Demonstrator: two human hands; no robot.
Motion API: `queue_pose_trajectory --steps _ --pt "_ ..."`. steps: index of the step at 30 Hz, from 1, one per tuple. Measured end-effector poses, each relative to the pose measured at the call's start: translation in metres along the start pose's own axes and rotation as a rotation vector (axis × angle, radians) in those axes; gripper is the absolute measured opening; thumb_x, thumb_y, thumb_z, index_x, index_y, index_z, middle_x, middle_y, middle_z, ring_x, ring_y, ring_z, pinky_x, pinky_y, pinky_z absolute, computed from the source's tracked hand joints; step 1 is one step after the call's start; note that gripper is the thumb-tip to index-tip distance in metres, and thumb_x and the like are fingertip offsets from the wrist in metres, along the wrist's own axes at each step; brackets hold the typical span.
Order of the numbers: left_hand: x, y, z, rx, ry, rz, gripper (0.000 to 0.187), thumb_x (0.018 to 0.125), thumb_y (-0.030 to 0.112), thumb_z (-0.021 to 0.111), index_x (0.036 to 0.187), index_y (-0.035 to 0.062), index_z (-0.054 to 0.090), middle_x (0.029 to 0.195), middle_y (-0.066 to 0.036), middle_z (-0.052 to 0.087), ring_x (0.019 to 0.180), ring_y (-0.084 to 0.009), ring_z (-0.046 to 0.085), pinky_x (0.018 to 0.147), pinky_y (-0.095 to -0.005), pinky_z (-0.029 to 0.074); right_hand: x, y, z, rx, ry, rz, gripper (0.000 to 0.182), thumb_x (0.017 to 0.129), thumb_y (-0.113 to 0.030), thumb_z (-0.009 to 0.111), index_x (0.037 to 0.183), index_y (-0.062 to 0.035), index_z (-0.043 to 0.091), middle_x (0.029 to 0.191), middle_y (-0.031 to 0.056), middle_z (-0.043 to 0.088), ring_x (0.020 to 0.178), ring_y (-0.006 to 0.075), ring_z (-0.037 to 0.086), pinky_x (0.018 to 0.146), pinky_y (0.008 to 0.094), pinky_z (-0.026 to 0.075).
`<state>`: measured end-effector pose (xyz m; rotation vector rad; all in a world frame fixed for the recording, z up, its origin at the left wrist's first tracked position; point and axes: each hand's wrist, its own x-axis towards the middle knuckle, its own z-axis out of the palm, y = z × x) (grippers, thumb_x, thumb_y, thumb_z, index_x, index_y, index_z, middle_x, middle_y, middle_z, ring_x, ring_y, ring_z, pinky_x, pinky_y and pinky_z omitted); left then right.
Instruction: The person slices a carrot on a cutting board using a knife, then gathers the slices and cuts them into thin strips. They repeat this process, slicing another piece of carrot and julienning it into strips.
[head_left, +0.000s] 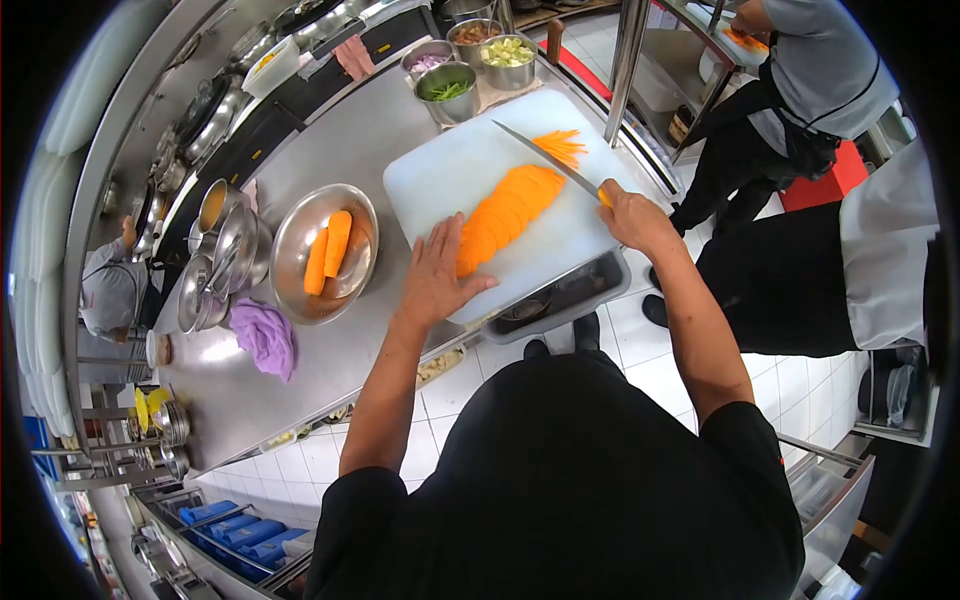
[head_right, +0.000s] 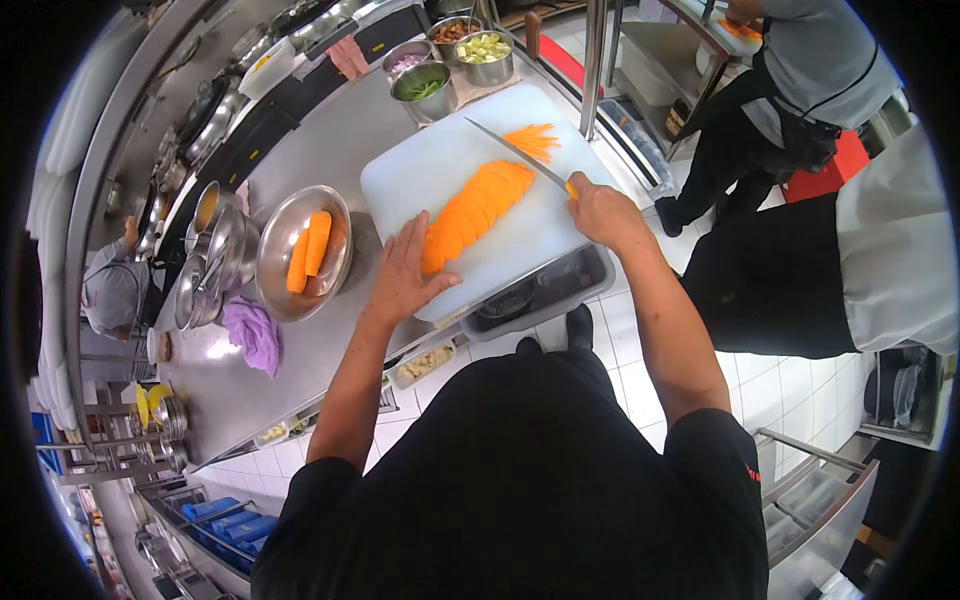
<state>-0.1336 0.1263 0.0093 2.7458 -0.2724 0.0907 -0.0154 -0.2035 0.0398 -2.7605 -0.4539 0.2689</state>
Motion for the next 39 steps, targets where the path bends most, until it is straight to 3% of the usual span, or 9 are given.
queue_pose_trajectory --steps 3,6,9,15,24,30,39 --pt "-0.010 -0.012 0.013 0.102 -0.010 -0.002 0.099 0.091 0.062 0.065 0.161 0.0050 0.025 0.165 -0.020 0.032 0.155 -0.0386 0.025 0.125 -0.0565 0.016 -0.001 -0.001 0.002 -0.006 0.014 -0.006 0.030 0.098 -0.025 0.058 0.116 -0.0018 0.051 0.094 0.0288 0.071 0.093 0.0469 0.069 0.083 0.0571 0.052" --pt "-0.010 -0.022 0.029 0.205 0.043 0.012 0.093 0.093 0.061 0.062 0.161 0.0078 0.028 0.165 -0.014 0.033 0.155 -0.0379 0.024 0.126 -0.0552 0.012 0.001 0.003 0.006 -0.007 0.025 -0.012 0.031 0.098 -0.024 0.059 0.117 -0.0023 0.050 0.094 0.0282 0.071 0.093 0.0466 0.069 0.082 0.0572 0.052" --pt "-0.010 -0.023 0.032 0.166 0.052 -0.043 0.088 0.096 0.058 0.060 0.161 0.0073 0.030 0.165 -0.013 0.035 0.155 -0.0377 0.024 0.126 -0.0551 0.012 0.002 0.004 0.008 -0.003 0.030 -0.014 0.031 0.098 -0.024 0.059 0.118 -0.0026 0.050 0.093 0.0284 0.071 0.093 0.0465 0.069 0.082 0.0574 0.052" --pt "-0.011 -0.021 0.025 -0.024 0.060 -0.087 0.088 0.092 0.049 0.070 0.159 0.0065 0.033 0.159 -0.015 0.044 0.153 -0.0388 0.027 0.127 -0.0540 0.012 0.003 0.008 0.012 0.003 0.043 -0.020 0.031 0.097 -0.024 0.060 0.118 -0.0028 0.050 0.093 0.0299 0.071 0.094 0.0468 0.069 0.083 0.0574 0.052" --pt "-0.029 -0.025 0.040 -0.160 0.340 -0.106 0.052 0.084 0.027 0.082 0.126 0.0052 0.062 0.144 -0.016 0.057 0.144 -0.0391 0.042 0.119 -0.0466 0.036 0.002 0.008 0.010 0.033 0.048 -0.022 0.031 0.097 -0.024 0.060 0.116 -0.0018 0.050 0.091 0.0309 0.070 0.092 0.0478 0.069 0.083 0.0579 0.051" --pt "-0.030 -0.029 0.045 -0.309 0.415 -0.158 0.044 0.083 0.024 0.084 0.120 0.0060 0.067 0.144 -0.016 0.057 0.143 -0.0372 0.044 0.117 -0.0455 0.039 0.002 0.009 0.011 0.043 0.047 -0.013 0.030 0.097 -0.023 0.059 0.116 -0.0017 0.050 0.089 0.0321 0.069 0.091 0.0483 0.069 0.082 0.0585 0.051" --pt "-0.033 -0.019 0.041 -0.125 0.410 -0.208 0.047 0.085 0.035 0.081 0.120 0.0064 0.070 0.146 -0.015 0.056 0.143 -0.0378 0.043 0.118 -0.0463 0.037 0.002 0.009 0.011 0.058 0.065 -0.040 0.030 0.098 -0.023 0.058 0.116 -0.0013 0.049 0.087 0.0331 0.069 0.089 0.0498 0.068 0.081 0.0593 0.050"
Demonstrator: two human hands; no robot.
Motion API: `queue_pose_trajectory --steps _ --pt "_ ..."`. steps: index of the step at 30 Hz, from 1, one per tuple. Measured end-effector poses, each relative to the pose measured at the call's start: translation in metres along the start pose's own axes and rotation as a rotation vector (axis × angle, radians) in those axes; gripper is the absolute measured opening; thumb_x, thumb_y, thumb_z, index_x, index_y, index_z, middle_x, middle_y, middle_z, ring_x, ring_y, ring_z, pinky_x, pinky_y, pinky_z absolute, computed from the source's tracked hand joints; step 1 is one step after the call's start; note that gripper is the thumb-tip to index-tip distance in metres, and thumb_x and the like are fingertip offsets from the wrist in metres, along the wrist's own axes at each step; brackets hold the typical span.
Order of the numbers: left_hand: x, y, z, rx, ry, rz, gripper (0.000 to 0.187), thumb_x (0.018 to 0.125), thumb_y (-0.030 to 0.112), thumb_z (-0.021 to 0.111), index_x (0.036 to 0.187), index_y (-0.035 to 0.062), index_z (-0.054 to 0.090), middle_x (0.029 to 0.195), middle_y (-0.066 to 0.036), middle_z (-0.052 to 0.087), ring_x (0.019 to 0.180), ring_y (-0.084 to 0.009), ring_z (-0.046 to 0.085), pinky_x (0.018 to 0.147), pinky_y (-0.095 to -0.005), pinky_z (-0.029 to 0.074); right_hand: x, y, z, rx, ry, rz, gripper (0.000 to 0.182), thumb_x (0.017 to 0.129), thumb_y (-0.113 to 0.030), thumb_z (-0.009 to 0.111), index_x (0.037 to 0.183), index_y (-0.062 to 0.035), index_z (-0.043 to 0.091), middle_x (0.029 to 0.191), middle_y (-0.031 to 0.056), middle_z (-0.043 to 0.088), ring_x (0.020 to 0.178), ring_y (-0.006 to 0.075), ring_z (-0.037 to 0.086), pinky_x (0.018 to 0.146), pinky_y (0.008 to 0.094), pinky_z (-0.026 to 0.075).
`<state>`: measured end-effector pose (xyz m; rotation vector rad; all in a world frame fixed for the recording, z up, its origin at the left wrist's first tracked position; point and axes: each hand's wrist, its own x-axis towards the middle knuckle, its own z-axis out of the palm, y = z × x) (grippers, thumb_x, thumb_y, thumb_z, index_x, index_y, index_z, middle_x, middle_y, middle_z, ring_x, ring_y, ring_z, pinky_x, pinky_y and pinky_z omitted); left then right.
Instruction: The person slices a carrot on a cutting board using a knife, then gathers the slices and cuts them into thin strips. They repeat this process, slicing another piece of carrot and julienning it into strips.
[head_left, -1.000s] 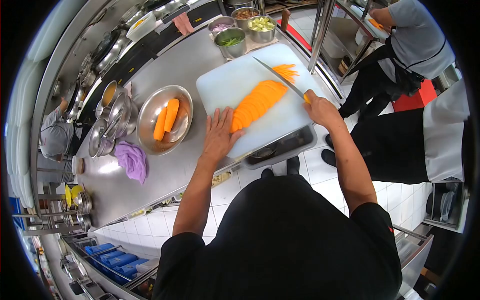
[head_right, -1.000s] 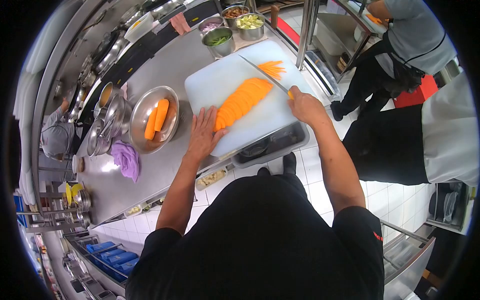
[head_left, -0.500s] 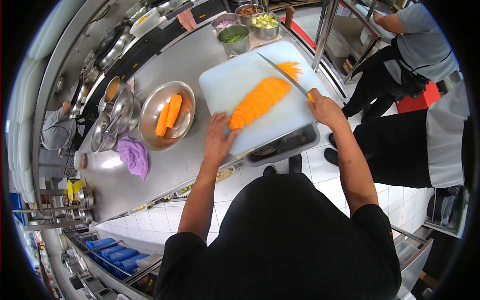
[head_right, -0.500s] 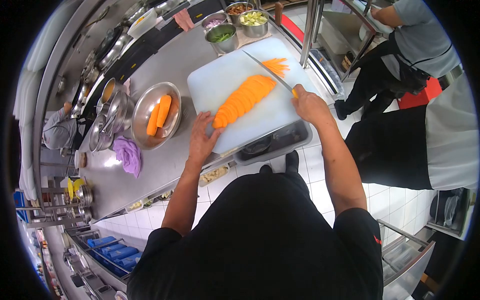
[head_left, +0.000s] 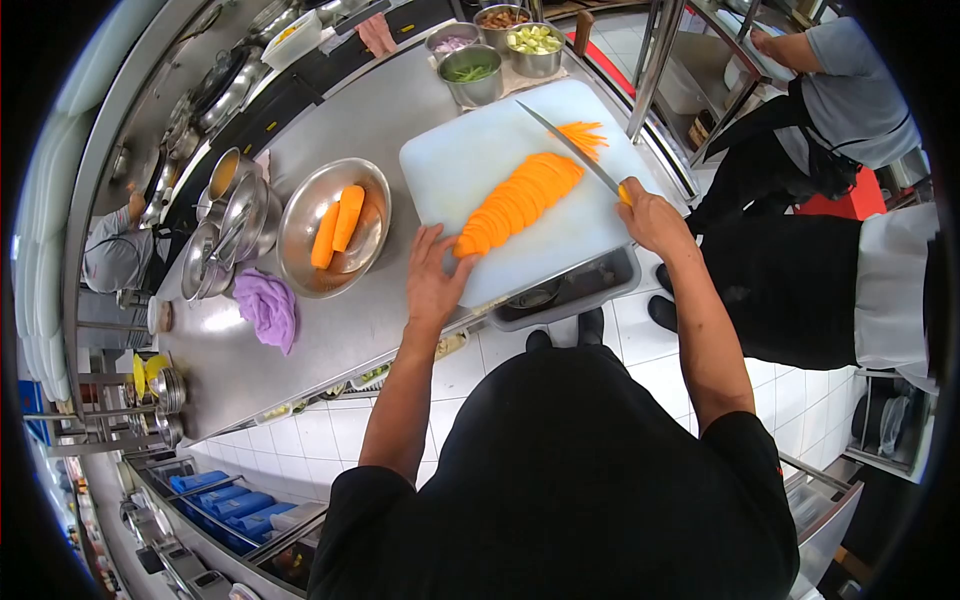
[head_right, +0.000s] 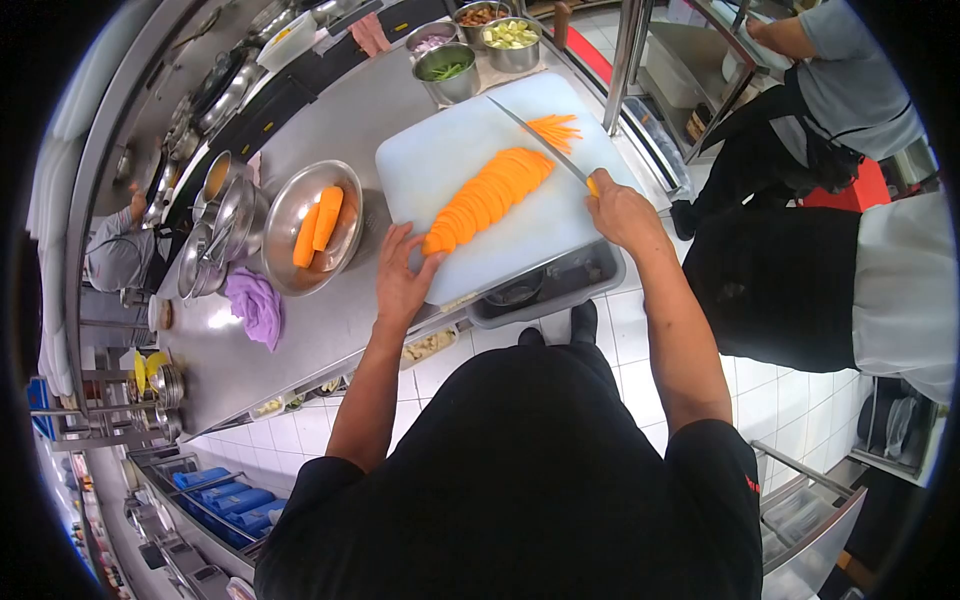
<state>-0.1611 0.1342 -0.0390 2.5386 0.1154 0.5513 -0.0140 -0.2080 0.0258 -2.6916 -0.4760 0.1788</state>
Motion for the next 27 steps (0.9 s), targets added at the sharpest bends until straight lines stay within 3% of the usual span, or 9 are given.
queue_pose_trajectory --steps 6,12,18,21,24,27 --pt "0.002 0.003 -0.001 0.050 -0.019 0.024 0.046 0.086 0.035 0.079 0.122 0.0069 0.070 0.145 -0.014 0.056 0.143 -0.0384 0.043 0.118 -0.0472 0.037 0.000 0.004 0.004 0.002 0.016 -0.017 0.031 0.098 -0.025 0.057 0.119 -0.0024 0.049 0.086 0.0340 0.068 0.088 0.0504 0.068 0.080 0.0589 0.050" --pt "0.004 -0.008 0.001 -0.043 -0.023 0.022 0.037 0.087 0.025 0.080 0.118 0.0075 0.070 0.143 -0.015 0.058 0.143 -0.0386 0.044 0.118 -0.0472 0.037 0.004 0.010 0.009 -0.024 0.020 -0.024 0.033 0.100 -0.027 0.057 0.123 -0.0044 0.049 0.085 0.0351 0.067 0.086 0.0512 0.068 0.078 0.0583 0.051" --pt "0.004 -0.015 0.003 -0.310 0.052 0.018 0.031 0.084 0.018 0.083 0.110 0.0088 0.070 0.140 -0.012 0.061 0.141 -0.0369 0.046 0.115 -0.0462 0.037 0.003 0.010 0.009 -0.011 0.019 -0.028 0.033 0.099 -0.027 0.057 0.122 -0.0039 0.049 0.086 0.0355 0.067 0.087 0.0513 0.067 0.079 0.0582 0.051" --pt "0.010 -0.019 -0.012 -0.265 -0.052 0.029 0.027 0.085 0.017 0.081 0.108 0.0075 0.071 0.131 -0.011 0.067 0.129 -0.0326 0.057 0.105 -0.0428 0.045 0.004 0.012 0.010 -0.006 0.025 -0.034 0.033 0.099 -0.027 0.057 0.122 -0.0037 0.049 0.086 0.0354 0.067 0.087 0.0516 0.067 0.079 0.0581 0.051" --pt "0.028 0.005 -0.029 -0.279 -0.226 -0.289 0.025 0.087 0.021 0.079 0.106 0.0054 0.073 0.114 -0.011 0.074 0.108 -0.0275 0.068 0.091 -0.0384 0.052 0.005 0.014 0.012 -0.004 0.033 -0.050 0.033 0.099 -0.027 0.056 0.123 -0.0039 0.049 0.086 0.0350 0.067 0.087 0.0517 0.067 0.079 0.0582 0.051" --pt "0.045 0.008 -0.029 -0.138 -0.291 -0.313 0.029 0.088 0.027 0.076 0.106 0.0034 0.073 0.101 -0.012 0.076 0.092 -0.0256 0.071 0.084 -0.0357 0.054 0.004 0.011 0.009 -0.003 0.023 -0.033 0.033 0.099 -0.027 0.056 0.123 -0.0041 0.049 0.087 0.0351 0.067 0.088 0.0516 0.067 0.080 0.0584 0.050"
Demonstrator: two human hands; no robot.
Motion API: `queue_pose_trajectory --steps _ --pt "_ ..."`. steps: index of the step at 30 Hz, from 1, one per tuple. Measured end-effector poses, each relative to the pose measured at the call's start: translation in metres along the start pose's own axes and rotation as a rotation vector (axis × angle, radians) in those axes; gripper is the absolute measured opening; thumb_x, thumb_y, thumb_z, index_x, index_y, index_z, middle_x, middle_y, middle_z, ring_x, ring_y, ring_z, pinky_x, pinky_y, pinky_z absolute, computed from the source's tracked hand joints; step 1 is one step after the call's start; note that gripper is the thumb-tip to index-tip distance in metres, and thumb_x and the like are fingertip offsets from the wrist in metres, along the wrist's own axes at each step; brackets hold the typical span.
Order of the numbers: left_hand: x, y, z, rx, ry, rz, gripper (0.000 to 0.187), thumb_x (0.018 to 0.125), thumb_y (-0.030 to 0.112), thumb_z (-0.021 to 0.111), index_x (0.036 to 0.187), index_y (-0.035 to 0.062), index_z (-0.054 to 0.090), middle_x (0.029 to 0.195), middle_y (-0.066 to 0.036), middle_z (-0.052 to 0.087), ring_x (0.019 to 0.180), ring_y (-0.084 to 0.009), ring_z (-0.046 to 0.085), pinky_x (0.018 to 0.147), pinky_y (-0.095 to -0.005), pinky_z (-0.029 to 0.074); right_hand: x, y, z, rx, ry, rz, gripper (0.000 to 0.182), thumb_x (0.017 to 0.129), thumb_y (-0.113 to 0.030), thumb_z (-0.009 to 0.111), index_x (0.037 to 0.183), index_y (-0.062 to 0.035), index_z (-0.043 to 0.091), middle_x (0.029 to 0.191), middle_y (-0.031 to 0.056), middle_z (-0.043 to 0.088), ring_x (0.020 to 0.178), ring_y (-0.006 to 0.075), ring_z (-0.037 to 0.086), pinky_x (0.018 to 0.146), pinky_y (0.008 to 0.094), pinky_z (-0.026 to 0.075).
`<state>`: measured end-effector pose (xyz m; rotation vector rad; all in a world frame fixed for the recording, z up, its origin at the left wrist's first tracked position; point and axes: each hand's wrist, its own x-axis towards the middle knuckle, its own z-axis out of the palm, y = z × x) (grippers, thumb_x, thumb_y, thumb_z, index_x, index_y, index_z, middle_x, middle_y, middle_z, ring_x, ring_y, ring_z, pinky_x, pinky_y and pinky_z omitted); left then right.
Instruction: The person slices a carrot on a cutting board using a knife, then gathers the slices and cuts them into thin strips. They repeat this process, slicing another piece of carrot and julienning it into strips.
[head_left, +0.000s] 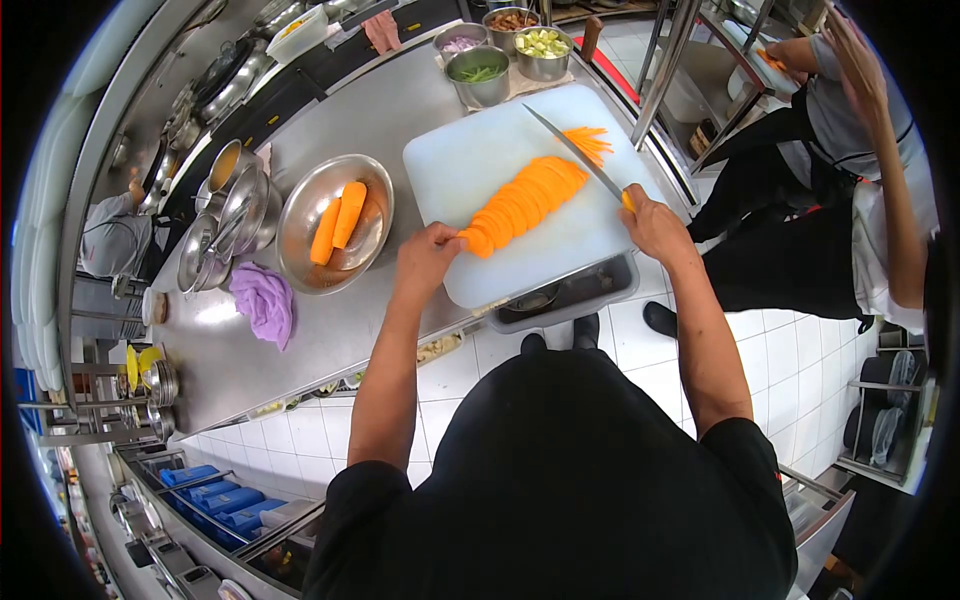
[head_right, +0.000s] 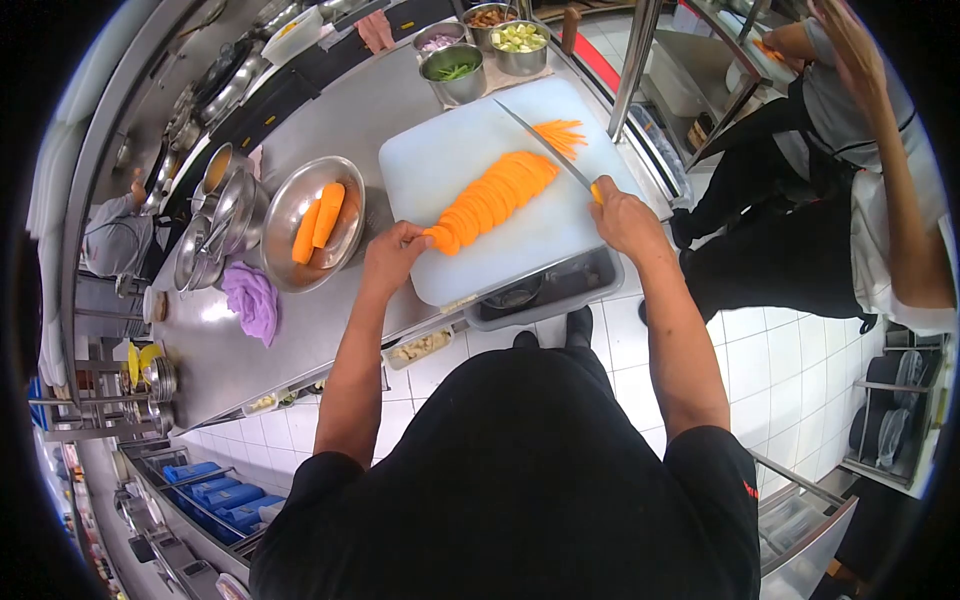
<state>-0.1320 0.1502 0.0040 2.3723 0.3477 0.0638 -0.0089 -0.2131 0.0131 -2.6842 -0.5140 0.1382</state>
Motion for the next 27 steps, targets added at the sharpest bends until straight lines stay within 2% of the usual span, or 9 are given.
queue_pose_trajectory --steps 3,6,9,12,15,18,20,24,27 --pt "0.005 0.012 -0.006 0.073 -0.043 0.013 0.031 0.086 0.030 0.076 0.104 0.0055 0.074 0.098 -0.014 0.077 0.088 -0.0299 0.073 0.081 -0.0387 0.056 -0.003 -0.003 -0.002 0.006 -0.008 0.018 0.034 0.099 -0.027 0.056 0.124 -0.0046 0.049 0.088 0.0353 0.067 0.089 0.0513 0.067 0.081 0.0585 0.050" --pt "0.009 0.011 -0.010 0.098 -0.088 0.014 0.028 0.086 0.028 0.076 0.102 0.0057 0.074 0.099 -0.012 0.076 0.089 -0.0276 0.073 0.081 -0.0381 0.056 -0.004 -0.005 -0.004 0.008 -0.020 0.047 0.034 0.099 -0.026 0.057 0.124 -0.0048 0.049 0.089 0.0344 0.068 0.091 0.0507 0.067 0.082 0.0587 0.050" --pt "0.008 0.006 -0.021 0.018 -0.182 0.021 0.022 0.089 0.023 0.075 0.100 0.0047 0.072 0.097 -0.009 0.075 0.088 -0.0197 0.071 0.080 -0.0337 0.055 -0.007 -0.011 -0.009 0.014 -0.029 0.069 0.033 0.098 -0.025 0.058 0.121 -0.0042 0.049 0.090 0.0320 0.070 0.093 0.0494 0.068 0.083 0.0591 0.050" --pt "0.012 -0.023 -0.025 -0.362 -0.282 -0.015 0.017 0.092 0.017 0.074 0.101 0.0040 0.070 0.095 -0.004 0.073 0.087 -0.0114 0.066 0.081 -0.0288 0.052 -0.005 -0.010 -0.009 -0.003 -0.023 0.052 0.032 0.098 -0.026 0.059 0.120 -0.0044 0.051 0.090 0.0307 0.070 0.092 0.0482 0.068 0.082 0.0585 0.051" --pt "0.012 -0.032 -0.025 -0.490 -0.323 -0.051 0.014 0.094 0.014 0.073 0.103 0.0038 0.069 0.094 -0.001 0.071 0.087 -0.0085 0.063 0.082 -0.0259 0.051 -0.004 -0.017 -0.013 -0.050 -0.015 0.047 0.033 0.097 -0.026 0.060 0.122 -0.0053 0.053 0.093 0.0285 0.071 0.092 0.0460 0.069 0.082 0.0569 0.052" --pt "0.013 -0.022 -0.020 -0.498 -0.334 -0.020 0.016 0.093 0.014 0.073 0.104 0.0033 0.070 0.093 -0.002 0.072 0.084 -0.0087 0.063 0.080 -0.0268 0.051 0.000 -0.029 -0.009 -0.034 0.036 0.026 0.036 0.096 -0.026 0.062 0.126 -0.0077 0.056 0.101 0.0254 0.071 0.095 0.0433 0.069 0.083 0.0543 0.053" --pt "0.012 -0.008 -0.018 -0.298 -0.263 -0.001 0.018 0.092 0.014 0.073 0.106 0.0033 0.071 0.092 -0.002 0.073 0.083 -0.0082 0.063 0.078 -0.0266 0.051 0.008 -0.027 0.007 -0.014 0.126 -0.014 0.039 0.095 -0.025 0.064 0.130 -0.0101 0.057 0.106 0.0225 0.071 0.098 0.0417 0.069 0.085 0.0526 0.053" --pt "0.006 0.006 -0.014 -0.083 -0.181 0.001 0.022 0.090 0.014 0.073 0.109 0.0041 0.072 0.090 -0.002 0.073 0.081 -0.0076 0.063 0.077 -0.0259 0.051 0.020 -0.025 0.022 -0.081 0.226 -0.088 0.041 0.091 -0.022 0.069 0.130 -0.0130 0.063 0.107 0.0183 0.068 0.101 0.0388 0.068 0.088 0.0496 0.053" --pt "0.003 -0.002 -0.017 -0.115 -0.174 0.002 0.020 0.092 0.014 0.073 0.109 0.0028 0.071 0.094 -0.001 0.073 0.086 -0.0077 0.064 0.080 -0.0258 0.052 0.026 -0.028 0.022 -0.156 0.357 -0.156 0.037 0.090 -0.022 0.070 0.126 -0.0131 0.068 0.105 0.0169 0.068 0.101 0.0370 0.067 0.090 0.0477 0.053"
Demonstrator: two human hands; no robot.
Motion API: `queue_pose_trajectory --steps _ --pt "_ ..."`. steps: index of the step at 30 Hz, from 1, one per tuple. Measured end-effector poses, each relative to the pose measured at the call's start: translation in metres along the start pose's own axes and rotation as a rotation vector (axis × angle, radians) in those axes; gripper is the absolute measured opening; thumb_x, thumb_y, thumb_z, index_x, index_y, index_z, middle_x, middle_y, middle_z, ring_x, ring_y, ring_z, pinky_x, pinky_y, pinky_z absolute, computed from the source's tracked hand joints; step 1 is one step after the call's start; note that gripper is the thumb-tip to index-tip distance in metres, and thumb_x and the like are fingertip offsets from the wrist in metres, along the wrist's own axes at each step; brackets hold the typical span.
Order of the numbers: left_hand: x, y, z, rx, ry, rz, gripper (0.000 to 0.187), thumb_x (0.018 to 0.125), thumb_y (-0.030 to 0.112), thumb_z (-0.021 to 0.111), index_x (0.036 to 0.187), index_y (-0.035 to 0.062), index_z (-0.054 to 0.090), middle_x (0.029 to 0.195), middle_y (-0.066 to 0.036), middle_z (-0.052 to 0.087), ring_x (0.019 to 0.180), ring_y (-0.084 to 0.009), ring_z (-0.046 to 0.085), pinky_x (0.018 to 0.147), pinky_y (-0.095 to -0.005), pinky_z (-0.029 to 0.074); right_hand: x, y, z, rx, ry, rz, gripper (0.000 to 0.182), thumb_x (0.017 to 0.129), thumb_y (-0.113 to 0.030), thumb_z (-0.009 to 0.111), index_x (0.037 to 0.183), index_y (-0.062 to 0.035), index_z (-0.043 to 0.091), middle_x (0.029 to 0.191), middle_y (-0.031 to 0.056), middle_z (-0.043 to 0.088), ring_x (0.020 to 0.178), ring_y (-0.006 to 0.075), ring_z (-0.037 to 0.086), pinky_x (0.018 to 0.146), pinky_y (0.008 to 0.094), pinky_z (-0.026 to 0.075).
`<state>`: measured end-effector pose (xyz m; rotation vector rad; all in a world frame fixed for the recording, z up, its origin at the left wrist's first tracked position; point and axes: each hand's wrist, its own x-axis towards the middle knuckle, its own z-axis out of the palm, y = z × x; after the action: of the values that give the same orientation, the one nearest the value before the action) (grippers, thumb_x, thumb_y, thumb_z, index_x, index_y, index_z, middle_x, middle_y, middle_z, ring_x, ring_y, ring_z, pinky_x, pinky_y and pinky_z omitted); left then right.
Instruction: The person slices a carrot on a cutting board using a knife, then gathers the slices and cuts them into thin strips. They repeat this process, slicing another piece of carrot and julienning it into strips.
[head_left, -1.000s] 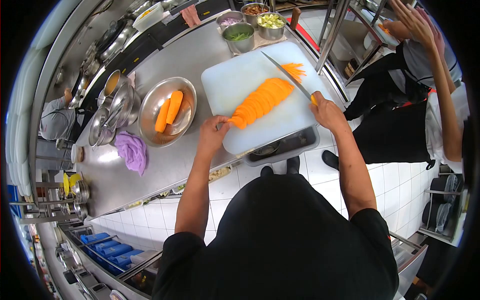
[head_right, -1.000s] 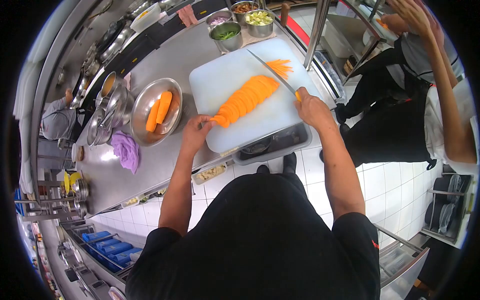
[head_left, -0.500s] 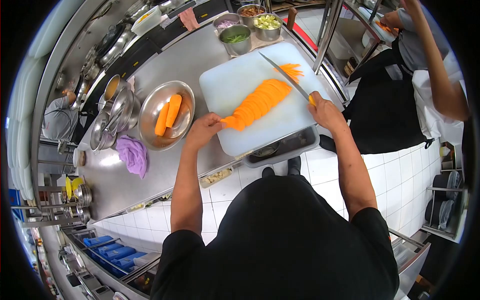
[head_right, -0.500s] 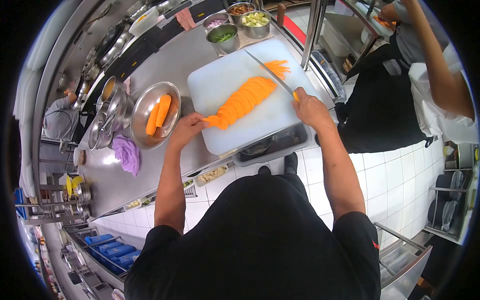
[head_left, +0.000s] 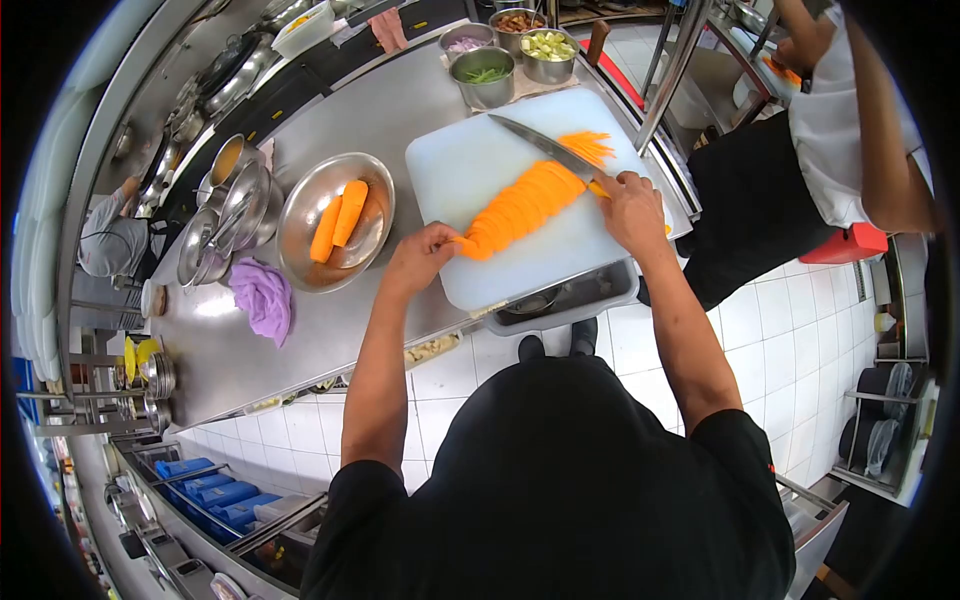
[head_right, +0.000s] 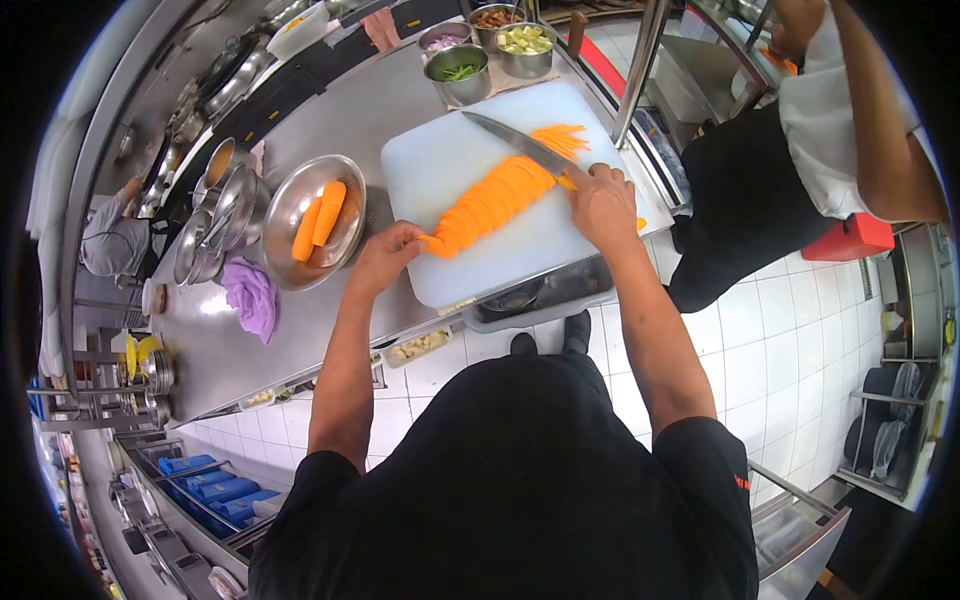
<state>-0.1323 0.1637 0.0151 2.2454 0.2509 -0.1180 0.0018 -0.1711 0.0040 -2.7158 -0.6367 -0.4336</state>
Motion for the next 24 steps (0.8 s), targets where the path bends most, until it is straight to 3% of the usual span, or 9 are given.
queue_pose_trajectory --steps 3,7,10,12,15,18,21,24 --pt "-0.004 -0.032 0.001 -0.445 0.003 0.031 0.019 0.095 0.014 0.073 0.110 0.0020 0.068 0.099 -0.001 0.072 0.091 -0.0076 0.063 0.084 -0.0255 0.051 0.001 -0.028 -0.015 0.138 0.050 -0.058 0.030 0.091 -0.023 0.070 0.118 -0.0119 0.073 0.104 0.0166 0.070 0.102 0.0355 0.067 0.089 0.0461 0.052" --pt "-0.012 -0.011 -0.001 -0.535 -0.023 0.050 0.018 0.098 0.013 0.072 0.111 0.0019 0.066 0.102 -0.001 0.071 0.095 -0.0073 0.062 0.086 -0.0238 0.051 0.000 -0.102 -0.022 0.610 -0.213 -0.252 0.022 0.093 -0.025 0.068 0.106 -0.0092 0.075 0.098 0.0148 0.074 0.100 0.0345 0.067 0.086 0.0460 0.052" --pt "-0.009 -0.001 0.004 -0.656 -0.049 0.097 0.018 0.098 0.014 0.071 0.111 0.0027 0.067 0.102 0.000 0.071 0.095 -0.0062 0.062 0.087 -0.0231 0.050 0.006 -0.133 -0.010 0.611 -0.387 -0.307 0.022 0.095 -0.027 0.064 0.102 -0.0075 0.074 0.096 0.0150 0.074 0.095 0.0360 0.068 0.087 0.0474 0.053" --pt "-0.010 0.004 0.006 -0.679 -0.054 0.087 0.017 0.098 0.016 0.071 0.110 0.0041 0.069 0.101 0.003 0.070 0.097 -0.0043 0.061 0.089 -0.0237 0.049 0.010 -0.133 -0.007 0.564 -0.459 -0.221 0.023 0.096 -0.027 0.061 0.100 -0.0074 0.073 0.096 0.0156 0.074 0.094 0.0368 0.068 0.086 0.0480 0.053" --pt "-0.009 -0.008 0.013 -0.367 0.069 -0.016 0.020 0.096 0.018 0.072 0.112 0.0056 0.073 0.101 -0.001 0.073 0.094 -0.0073 0.064 0.089 -0.0247 0.050 0.012 -0.121 0.001 0.474 -0.470 -0.110 0.024 0.097 -0.026 0.057 0.101 -0.0085 0.073 0.099 0.0163 0.074 0.094 0.0375 0.069 0.084 0.0483 0.054" --pt "-0.007 -0.017 0.025 0.048 0.236 0.207 0.020 0.093 0.020 0.074 0.109 0.0079 0.077 0.101 -0.005 0.075 0.090 -0.0148 0.069 0.089 -0.0277 0.050 0.005 -0.108 0.008 0.438 -0.491 -0.009 0.024 0.097 -0.025 0.056 0.104 -0.0100 0.073 0.101 0.0166 0.074 0.096 0.0373 0.070 0.084 0.0482 0.055" --pt "-0.006 -0.009 0.032 -0.028 0.245 0.077 0.025 0.089 0.025 0.075 0.110 0.0126 0.078 0.099 -0.009 0.076 0.095 -0.0280 0.067 0.093 -0.0389 0.051 0.004 -0.108 0.003 0.456 -0.521 0.066 0.026 0.097 -0.026 0.056 0.105 -0.0100 0.074 0.101 0.0171 0.075 0.096 0.0372 0.070 0.084 0.0482 0.055" --pt "-0.005 0.000 0.032 0.015 0.243 0.108 0.021 0.089 0.025 0.074 0.105 0.0117 0.079 0.101 -0.009 0.076 0.099 -0.0285 0.065 0.093 -0.0381 0.050 0.005 -0.111 0.002 0.480 -0.521 0.081 0.028 0.096 -0.029 0.055 0.105 -0.0094 0.074 0.100 0.0173 0.075 0.096 0.0372 0.071 0.084 0.0485 0.055"
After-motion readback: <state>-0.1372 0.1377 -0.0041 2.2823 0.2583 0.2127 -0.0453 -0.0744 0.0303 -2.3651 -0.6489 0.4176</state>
